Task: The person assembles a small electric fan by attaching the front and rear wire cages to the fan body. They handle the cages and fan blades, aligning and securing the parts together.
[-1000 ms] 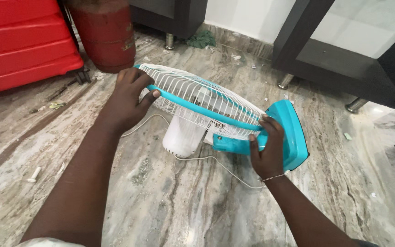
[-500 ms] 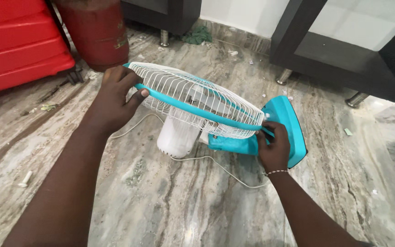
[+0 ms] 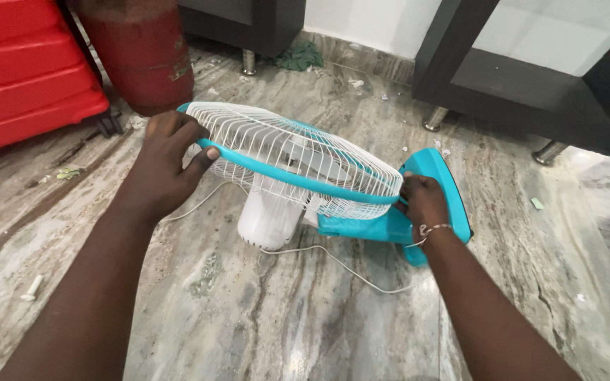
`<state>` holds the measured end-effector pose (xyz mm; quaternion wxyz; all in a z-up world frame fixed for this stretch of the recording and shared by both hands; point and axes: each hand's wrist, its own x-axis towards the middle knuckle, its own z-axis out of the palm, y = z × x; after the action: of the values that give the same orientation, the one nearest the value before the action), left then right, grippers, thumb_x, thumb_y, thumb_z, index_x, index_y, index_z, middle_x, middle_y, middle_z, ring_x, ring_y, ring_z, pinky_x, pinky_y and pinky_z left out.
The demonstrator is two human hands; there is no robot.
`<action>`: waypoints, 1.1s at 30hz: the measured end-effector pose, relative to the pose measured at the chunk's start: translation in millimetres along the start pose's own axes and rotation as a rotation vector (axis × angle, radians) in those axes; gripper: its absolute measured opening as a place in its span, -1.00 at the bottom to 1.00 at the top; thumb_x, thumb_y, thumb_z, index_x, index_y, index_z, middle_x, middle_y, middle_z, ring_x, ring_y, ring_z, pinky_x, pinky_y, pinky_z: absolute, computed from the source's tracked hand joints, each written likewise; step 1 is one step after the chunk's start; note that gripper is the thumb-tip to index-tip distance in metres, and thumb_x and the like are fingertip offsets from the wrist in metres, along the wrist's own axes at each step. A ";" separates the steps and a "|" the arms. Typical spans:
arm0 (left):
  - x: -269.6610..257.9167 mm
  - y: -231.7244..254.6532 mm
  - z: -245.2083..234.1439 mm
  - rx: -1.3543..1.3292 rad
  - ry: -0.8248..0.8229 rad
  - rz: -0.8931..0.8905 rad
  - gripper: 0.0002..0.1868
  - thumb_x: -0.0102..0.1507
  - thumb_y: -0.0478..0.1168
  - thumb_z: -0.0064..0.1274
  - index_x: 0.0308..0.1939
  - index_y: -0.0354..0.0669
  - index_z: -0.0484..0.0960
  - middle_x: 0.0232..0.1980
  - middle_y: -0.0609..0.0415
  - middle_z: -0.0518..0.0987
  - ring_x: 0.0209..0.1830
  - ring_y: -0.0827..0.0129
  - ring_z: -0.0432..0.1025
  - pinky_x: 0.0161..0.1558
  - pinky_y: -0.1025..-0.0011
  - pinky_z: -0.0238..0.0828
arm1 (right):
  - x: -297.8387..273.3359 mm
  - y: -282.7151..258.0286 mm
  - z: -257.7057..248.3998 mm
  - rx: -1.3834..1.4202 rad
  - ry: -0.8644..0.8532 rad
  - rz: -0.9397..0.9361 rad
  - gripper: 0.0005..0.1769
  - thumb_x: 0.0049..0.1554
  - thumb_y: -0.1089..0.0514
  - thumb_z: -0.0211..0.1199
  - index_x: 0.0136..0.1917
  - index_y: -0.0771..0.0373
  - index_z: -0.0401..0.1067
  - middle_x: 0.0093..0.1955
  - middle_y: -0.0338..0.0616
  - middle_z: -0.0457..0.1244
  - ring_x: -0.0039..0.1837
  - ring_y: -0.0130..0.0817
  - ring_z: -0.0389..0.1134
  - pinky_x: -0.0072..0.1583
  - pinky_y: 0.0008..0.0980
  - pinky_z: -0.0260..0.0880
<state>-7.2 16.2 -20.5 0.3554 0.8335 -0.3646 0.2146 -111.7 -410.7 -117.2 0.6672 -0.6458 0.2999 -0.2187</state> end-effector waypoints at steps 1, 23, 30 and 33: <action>-0.2 0.3 -0.7 0.006 0.002 0.017 -0.72 0.35 -0.12 0.15 0.01 -0.24 0.59 0.11 -0.11 0.46 0.25 -0.02 0.26 0.24 0.06 0.23 | 7.5 -4.4 0.1 -0.073 -0.022 0.068 -0.72 0.32 0.04 0.08 0.10 0.27 0.45 0.02 -0.18 0.37 0.03 -0.35 0.35 0.08 -0.32 0.42; -86.8 31.1 -36.3 0.075 0.010 0.035 -0.65 0.14 -0.21 0.27 -0.05 -0.23 0.59 0.12 -0.11 0.47 0.32 -0.08 0.24 0.27 0.05 0.23 | 8.6 17.1 -26.5 0.349 -0.093 0.482 -0.77 0.31 0.17 0.05 0.09 0.30 0.47 0.02 -0.12 0.35 -0.01 -0.37 0.33 0.12 -0.37 0.44; -109.6 37.6 -52.5 0.082 -0.014 0.065 -0.65 0.12 -0.21 0.29 -0.06 -0.24 0.60 0.13 -0.11 0.48 0.31 -0.06 0.27 0.27 0.06 0.27 | -23.8 11.6 -31.6 0.193 -0.207 0.445 -0.76 0.31 0.15 0.02 0.11 0.27 0.45 0.02 -0.12 0.36 0.00 -0.35 0.38 0.10 -0.30 0.46; -112.8 40.1 -60.5 0.053 -0.026 0.063 -0.67 0.13 -0.19 0.30 -0.08 -0.20 0.63 0.11 -0.08 0.51 0.29 -0.02 0.31 0.27 0.08 0.27 | -27.0 12.1 -33.8 0.207 -0.290 0.401 -0.71 0.32 0.15 -0.03 0.16 0.26 0.47 0.07 -0.12 0.40 0.02 -0.36 0.41 0.09 -0.33 0.49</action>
<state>-116.1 93.6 -33.0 0.3213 0.8333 -0.3896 0.2247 -155.4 -416.1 -125.5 0.7956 -0.5265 0.2993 -0.0165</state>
